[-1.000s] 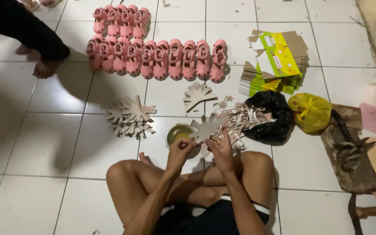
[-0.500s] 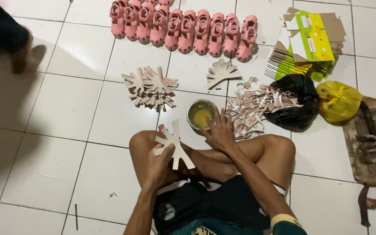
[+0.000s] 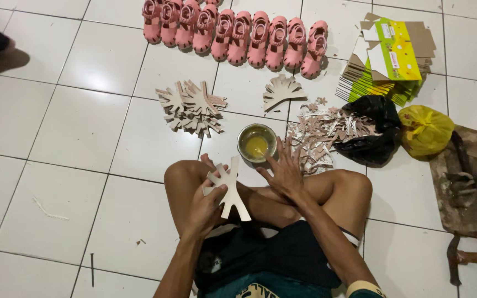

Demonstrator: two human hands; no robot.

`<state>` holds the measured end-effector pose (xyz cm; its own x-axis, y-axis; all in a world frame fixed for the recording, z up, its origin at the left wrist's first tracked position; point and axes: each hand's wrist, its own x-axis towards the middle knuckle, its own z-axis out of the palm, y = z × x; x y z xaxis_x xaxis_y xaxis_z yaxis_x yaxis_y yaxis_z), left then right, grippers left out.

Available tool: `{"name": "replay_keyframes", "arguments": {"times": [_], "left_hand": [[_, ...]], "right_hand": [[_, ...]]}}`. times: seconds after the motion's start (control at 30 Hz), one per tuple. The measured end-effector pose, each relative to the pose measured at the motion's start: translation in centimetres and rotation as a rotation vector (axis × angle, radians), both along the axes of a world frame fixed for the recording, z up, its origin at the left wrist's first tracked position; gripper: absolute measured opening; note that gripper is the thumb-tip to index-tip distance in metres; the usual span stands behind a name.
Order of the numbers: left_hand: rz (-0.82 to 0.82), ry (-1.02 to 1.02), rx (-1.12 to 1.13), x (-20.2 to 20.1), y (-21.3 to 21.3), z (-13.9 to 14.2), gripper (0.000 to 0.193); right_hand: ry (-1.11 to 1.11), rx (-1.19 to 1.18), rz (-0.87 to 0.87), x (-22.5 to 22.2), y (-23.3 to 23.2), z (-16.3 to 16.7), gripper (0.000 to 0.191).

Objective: The person sits on the floor and assembles pink slipper-like shoes by hand. They repeatedly pick up a white star-shaped insole and a pink strap, apply adhesive from a small bowl, and attach the strap to the insole. Finished shoes are lined up nearby.

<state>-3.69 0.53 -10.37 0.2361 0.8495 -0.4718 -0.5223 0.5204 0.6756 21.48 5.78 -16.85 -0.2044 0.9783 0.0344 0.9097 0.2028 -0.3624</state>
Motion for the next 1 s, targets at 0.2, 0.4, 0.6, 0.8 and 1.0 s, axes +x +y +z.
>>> {"name": "replay_keyframes", "arguments": {"times": [0.2,0.4,0.6,0.8,1.0], "left_hand": [[-0.099,-0.149,0.066,1.7,0.2,4.0,0.062],[-0.182,-0.214,0.066,3.0,-1.4,8.4,0.064],[-0.219,-0.259,0.093,3.6,-2.5,10.9,0.065],[-0.26,-0.236,0.12,3.7,-3.0,11.7,0.069],[-0.27,-0.24,0.131,3.9,-3.1,11.8,0.071]], "right_hand": [[0.51,0.006,-0.083,1.4,-3.3,3.9,0.072],[1.233,-0.303,0.167,3.0,-9.2,9.6,0.094],[1.136,-0.262,0.166,2.8,-9.8,11.5,0.101],[1.13,-0.239,0.169,2.9,-9.8,11.4,0.099],[1.114,-0.193,0.212,2.8,-10.6,11.3,0.099]]}}
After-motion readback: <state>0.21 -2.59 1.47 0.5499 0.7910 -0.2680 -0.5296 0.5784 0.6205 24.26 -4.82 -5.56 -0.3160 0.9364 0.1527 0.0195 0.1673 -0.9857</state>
